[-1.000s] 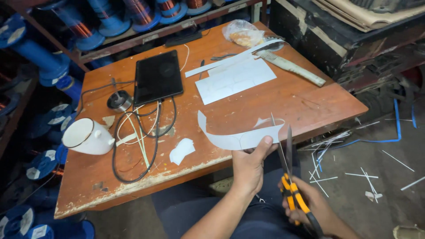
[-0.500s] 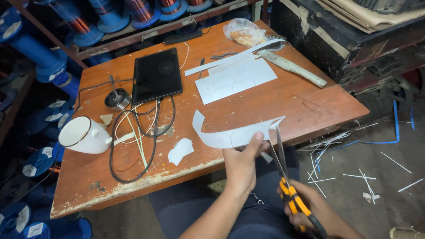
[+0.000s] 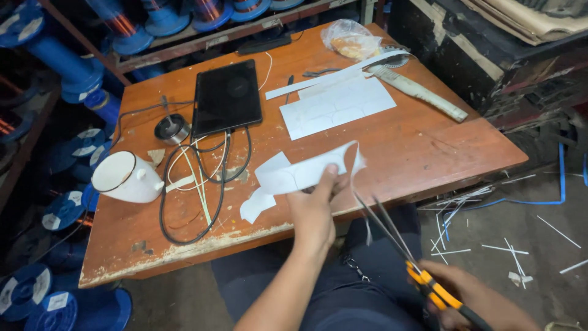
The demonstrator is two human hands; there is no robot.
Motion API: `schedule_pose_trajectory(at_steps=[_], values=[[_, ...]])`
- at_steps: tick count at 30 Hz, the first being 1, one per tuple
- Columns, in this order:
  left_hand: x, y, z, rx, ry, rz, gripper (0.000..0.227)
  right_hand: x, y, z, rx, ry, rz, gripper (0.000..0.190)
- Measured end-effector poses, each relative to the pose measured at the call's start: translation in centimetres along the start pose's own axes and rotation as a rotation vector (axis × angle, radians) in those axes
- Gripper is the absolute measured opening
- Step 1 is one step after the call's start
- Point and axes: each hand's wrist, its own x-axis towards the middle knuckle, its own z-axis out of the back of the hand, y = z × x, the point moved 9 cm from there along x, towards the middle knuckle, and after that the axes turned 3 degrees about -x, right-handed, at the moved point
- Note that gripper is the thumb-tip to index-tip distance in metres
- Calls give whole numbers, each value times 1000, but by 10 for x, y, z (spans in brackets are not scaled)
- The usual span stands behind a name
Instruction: Cutting out curved shapes from a sheet of paper using scissors
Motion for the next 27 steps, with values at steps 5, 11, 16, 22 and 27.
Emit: schedule_pose_trajectory(at_steps=[5,11,16,22,27], values=[[8,-8,0,18,33,-29,36,-30,6,32,-13,3,62,74],[-14,14,-15,45,119,44,44,3,46,0,258,16,97,87],[-29,26,-20,49,177,58,36,25,116,-29,280,26,385,61],[-40,32,-21,112,110,74,34,15,157,-29,205,-76,523,65],[-46,19,-28,229,132,-53,27,15,157,-27,214,-101,519,60]])
